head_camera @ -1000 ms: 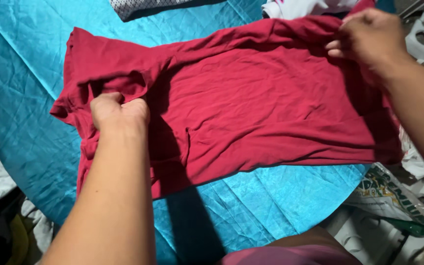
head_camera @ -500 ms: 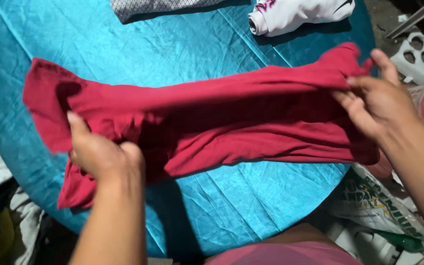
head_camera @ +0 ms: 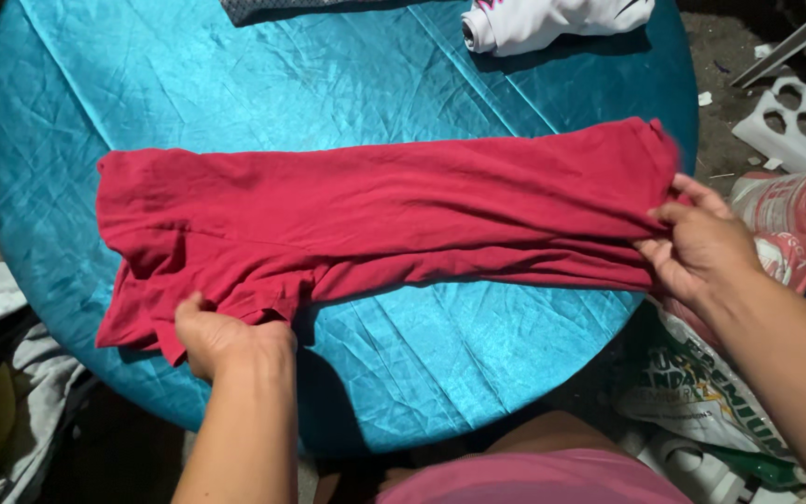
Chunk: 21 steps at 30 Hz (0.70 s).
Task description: The person folds a red t-shirt, a white t-shirt with a printed graphic, and a pair of beige shorts on a blue-covered round table. Each item is laid flat, folded into a compact rectangle, and placed on a growing stack of folded clothes.
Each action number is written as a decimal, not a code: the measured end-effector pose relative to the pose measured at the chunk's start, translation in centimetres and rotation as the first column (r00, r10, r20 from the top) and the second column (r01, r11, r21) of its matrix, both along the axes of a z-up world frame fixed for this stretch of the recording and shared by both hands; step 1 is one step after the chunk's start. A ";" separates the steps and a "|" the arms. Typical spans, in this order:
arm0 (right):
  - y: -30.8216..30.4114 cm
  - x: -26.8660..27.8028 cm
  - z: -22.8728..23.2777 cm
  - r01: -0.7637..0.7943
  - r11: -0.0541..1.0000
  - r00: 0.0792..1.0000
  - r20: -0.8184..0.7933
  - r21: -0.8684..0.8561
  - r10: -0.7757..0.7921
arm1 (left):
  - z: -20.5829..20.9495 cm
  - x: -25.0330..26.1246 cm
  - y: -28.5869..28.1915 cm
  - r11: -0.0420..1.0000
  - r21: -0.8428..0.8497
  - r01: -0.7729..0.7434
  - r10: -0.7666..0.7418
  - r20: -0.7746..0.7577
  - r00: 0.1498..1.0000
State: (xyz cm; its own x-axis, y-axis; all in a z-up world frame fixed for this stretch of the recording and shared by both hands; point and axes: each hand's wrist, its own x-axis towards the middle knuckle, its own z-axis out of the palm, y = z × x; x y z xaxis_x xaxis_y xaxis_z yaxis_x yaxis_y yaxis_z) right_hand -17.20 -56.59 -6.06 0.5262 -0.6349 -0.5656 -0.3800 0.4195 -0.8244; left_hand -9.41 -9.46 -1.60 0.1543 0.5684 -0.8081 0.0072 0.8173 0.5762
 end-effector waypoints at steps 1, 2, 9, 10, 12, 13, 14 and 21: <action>-0.2 -0.2 0.0 -0.030 1.000 0.999 0.023 -0.006 0.030 | -0.4 -0.3 0.0 0.999 0.024 0.029 -0.029 0.016 0.999; -0.2 -0.5 0.0 -0.053 0.999 0.998 0.045 -0.011 0.054 | -0.7 -0.4 0.1 0.997 0.050 0.063 -0.065 0.031 0.997; -0.2 -1.8 1.6 -0.024 0.996 0.991 0.129 -0.087 0.035 | -1.9 -0.8 1.8 0.967 -0.077 0.242 -0.194 0.390 0.900; -0.2 -1.9 1.7 -0.032 0.995 0.995 0.089 -0.096 0.040 | -1.8 -0.7 1.9 0.959 -0.088 0.268 -0.209 0.416 0.885; -0.4 -2.2 1.6 -0.046 0.992 0.999 0.011 -0.114 0.048 | -1.5 -0.6 2.1 0.967 -0.080 0.240 -0.188 0.409 0.893; -0.6 -2.3 1.4 -0.038 0.986 0.999 0.029 -0.161 0.043 | -1.3 -0.6 2.2 0.981 -0.061 0.187 -0.151 0.375 0.915; -0.9 -2.6 1.0 -0.025 0.978 0.998 0.047 -0.207 0.035 | -1.0 -0.5 2.3 0.990 -0.040 0.137 -0.115 0.341 0.933; 0.1 -4.2 -0.7 -0.347 0.588 0.921 -0.384 -0.731 0.066 | -0.4 -1.2 2.0 0.860 0.447 0.247 -0.250 -0.054 0.967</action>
State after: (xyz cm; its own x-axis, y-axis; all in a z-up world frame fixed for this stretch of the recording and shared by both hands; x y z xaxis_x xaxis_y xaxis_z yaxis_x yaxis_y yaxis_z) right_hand -21.45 -56.49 -6.74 0.6048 -0.7943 -0.0571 -0.6416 -0.4435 -0.6258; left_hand -10.63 -7.42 -1.99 0.3422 0.8104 -0.4755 0.1711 0.4438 0.8796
